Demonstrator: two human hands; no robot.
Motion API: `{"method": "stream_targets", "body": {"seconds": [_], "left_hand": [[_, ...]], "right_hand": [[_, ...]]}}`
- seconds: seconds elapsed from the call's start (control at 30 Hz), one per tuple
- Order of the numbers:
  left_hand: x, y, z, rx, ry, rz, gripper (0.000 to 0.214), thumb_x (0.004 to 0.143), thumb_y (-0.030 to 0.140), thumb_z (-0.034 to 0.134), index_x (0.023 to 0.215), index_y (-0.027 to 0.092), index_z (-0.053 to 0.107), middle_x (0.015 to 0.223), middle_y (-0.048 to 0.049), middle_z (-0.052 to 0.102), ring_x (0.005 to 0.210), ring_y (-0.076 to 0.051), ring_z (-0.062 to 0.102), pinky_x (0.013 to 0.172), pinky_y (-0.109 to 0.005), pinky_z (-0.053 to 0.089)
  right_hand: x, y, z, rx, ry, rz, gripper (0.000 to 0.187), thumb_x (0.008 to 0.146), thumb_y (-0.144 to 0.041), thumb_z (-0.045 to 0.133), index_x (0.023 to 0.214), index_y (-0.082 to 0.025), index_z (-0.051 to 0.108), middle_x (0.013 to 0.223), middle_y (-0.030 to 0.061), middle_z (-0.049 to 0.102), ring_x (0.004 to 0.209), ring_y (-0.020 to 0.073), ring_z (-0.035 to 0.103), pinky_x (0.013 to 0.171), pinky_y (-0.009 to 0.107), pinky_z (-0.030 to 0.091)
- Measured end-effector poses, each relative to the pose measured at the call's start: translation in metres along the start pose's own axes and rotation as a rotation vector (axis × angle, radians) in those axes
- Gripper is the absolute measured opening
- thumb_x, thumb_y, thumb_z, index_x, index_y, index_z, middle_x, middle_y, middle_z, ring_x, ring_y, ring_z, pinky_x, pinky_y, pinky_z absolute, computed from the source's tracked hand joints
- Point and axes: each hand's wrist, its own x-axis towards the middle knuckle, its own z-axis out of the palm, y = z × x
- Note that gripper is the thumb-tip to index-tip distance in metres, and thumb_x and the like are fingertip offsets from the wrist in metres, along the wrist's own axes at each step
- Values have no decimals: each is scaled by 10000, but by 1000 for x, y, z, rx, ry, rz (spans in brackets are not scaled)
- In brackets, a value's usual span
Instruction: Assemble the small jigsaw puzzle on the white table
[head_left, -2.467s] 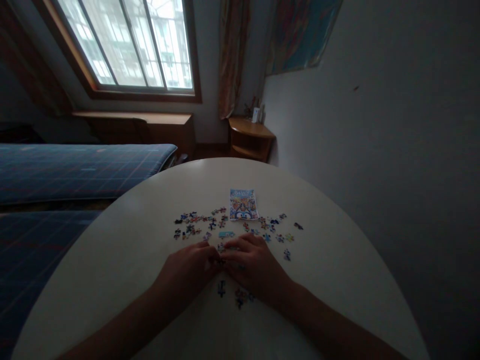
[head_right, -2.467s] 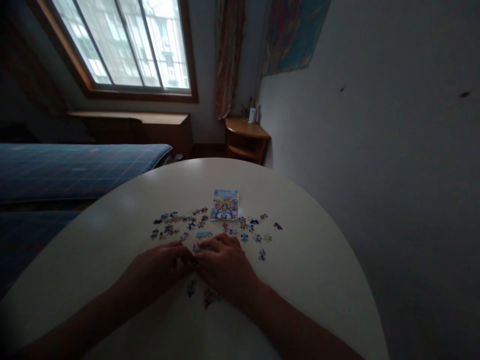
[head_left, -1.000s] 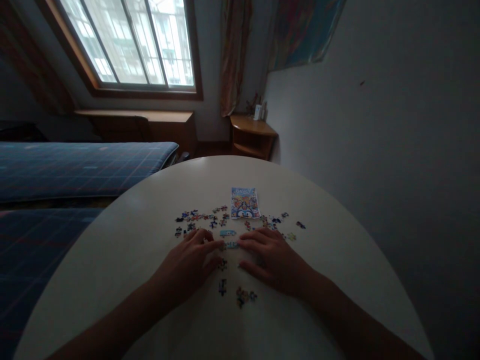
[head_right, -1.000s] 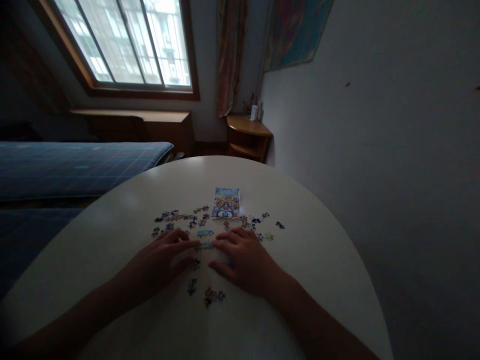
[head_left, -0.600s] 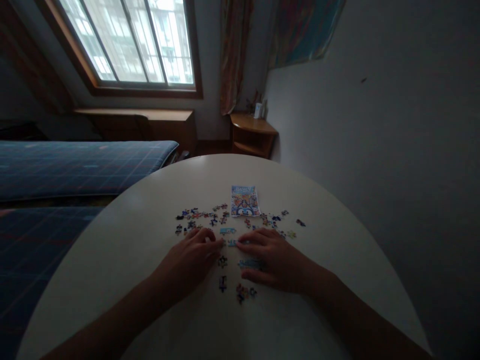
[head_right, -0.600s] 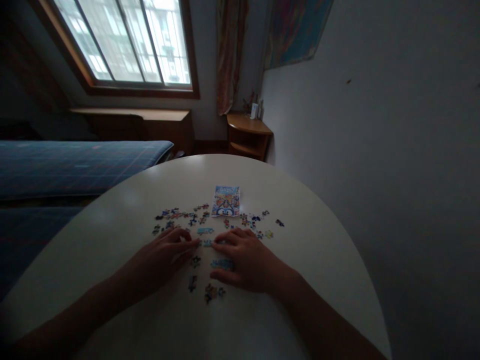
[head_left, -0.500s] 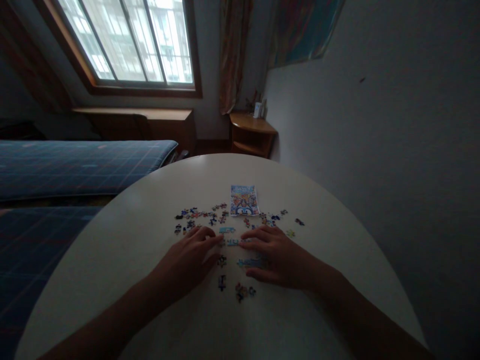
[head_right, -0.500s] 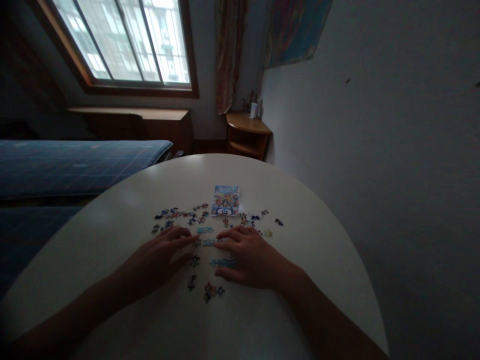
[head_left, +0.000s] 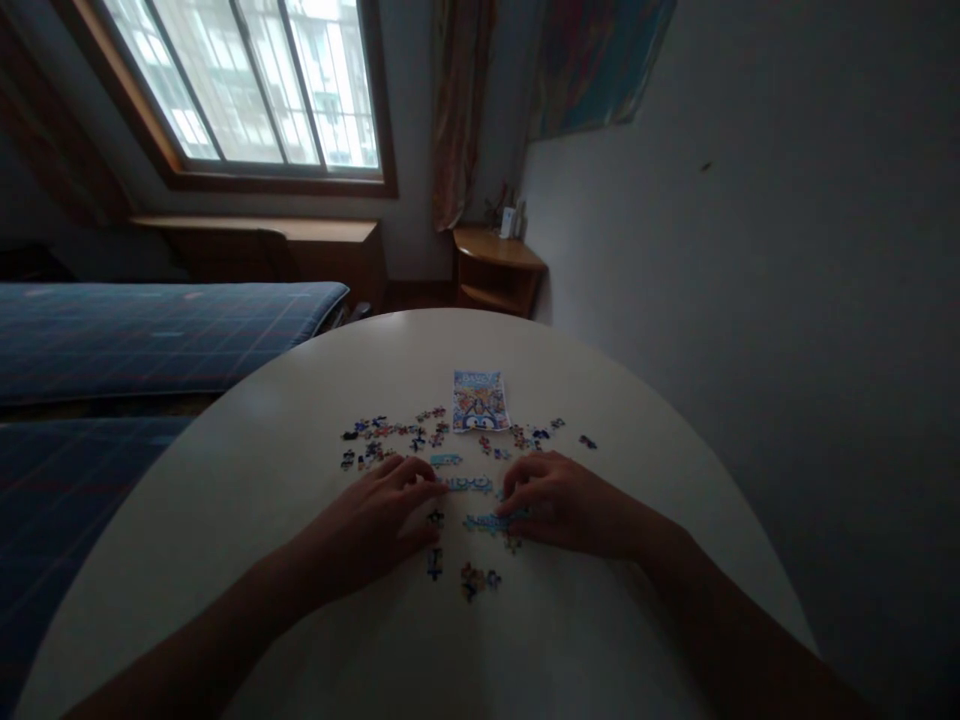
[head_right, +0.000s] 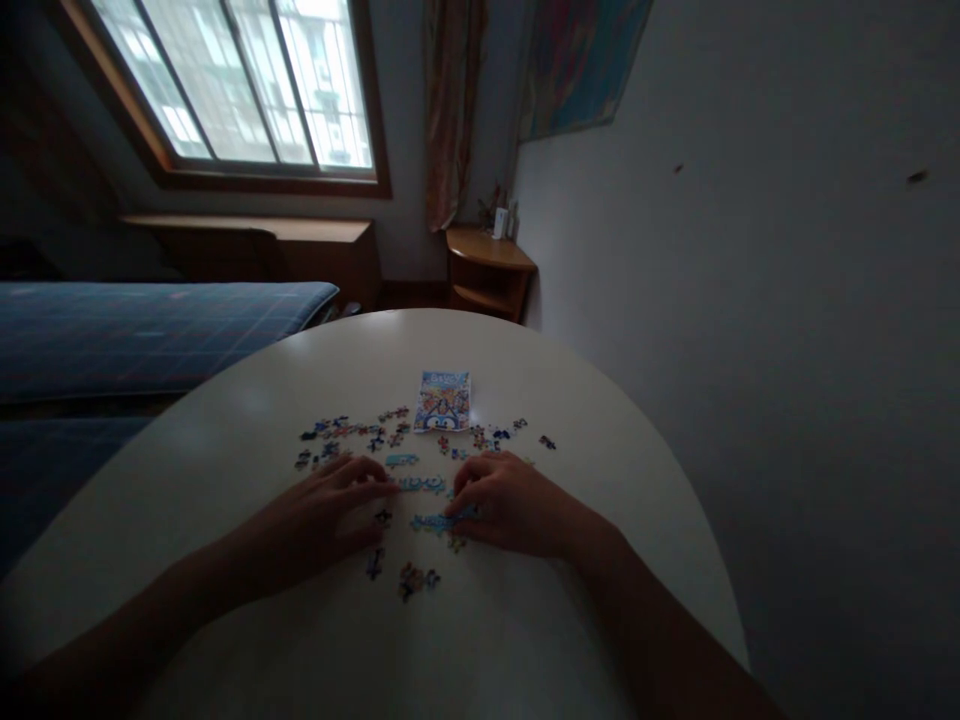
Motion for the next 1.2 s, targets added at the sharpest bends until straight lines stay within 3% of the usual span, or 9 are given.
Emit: {"method": "stream_targets", "body": {"seconds": [0.13, 0.23, 0.4, 0.63, 0.97, 1.2], "left_hand": [[1, 1, -1, 19, 33, 14, 314, 928, 300, 600, 1242, 296, 595, 1255, -39, 583, 1152, -242, 533, 1012, -430, 466], [3, -1, 2, 31, 70, 32, 354, 929, 295, 601, 1280, 297, 557, 1334, -40, 552, 1221, -253, 506, 1049, -456, 443], [7, -10, 11, 52, 107, 33, 382, 935, 286, 586, 1312, 270, 531, 1415, -55, 507, 1298, -271, 458, 1098, -486, 400], [9, -16, 15, 59, 151, 17, 375, 948, 296, 562, 1320, 266, 522, 1419, -62, 508, 1310, -269, 452, 1104, -492, 396], [10, -22, 19, 69, 196, -5, 353, 975, 336, 510, 1318, 253, 515, 1408, -65, 513, 1323, -269, 440, 1110, -521, 390], [9, -27, 24, 91, 228, 7, 354, 972, 360, 512, 1312, 263, 514, 1392, -55, 527, 1301, -272, 468, 1089, -522, 421]], "right_hand": [[0, 13, -1, -17, 88, 32, 156, 883, -269, 677, 1025, -243, 735, 1038, 49, 693, 941, 163, 639, 870, 326, 489], [1, 29, 1, -157, 245, 153, 148, 903, -238, 637, 1013, -218, 734, 1029, 78, 704, 974, 205, 632, 888, 382, 478], [11, 39, 13, -244, 354, 270, 201, 872, -324, 681, 1043, -233, 736, 1062, 82, 690, 1007, 238, 594, 897, 416, 452], [19, 35, 17, -234, 354, 277, 124, 852, -293, 702, 955, -289, 770, 1021, 45, 690, 991, 232, 578, 898, 420, 421], [6, 53, 6, -237, 338, 360, 305, 931, -294, 574, 1217, -255, 671, 1240, 82, 646, 1152, 265, 536, 972, 465, 393], [7, 56, 6, -289, 337, 463, 332, 920, -197, 519, 1199, -265, 684, 1246, 75, 642, 1159, 264, 522, 973, 452, 382]]}}
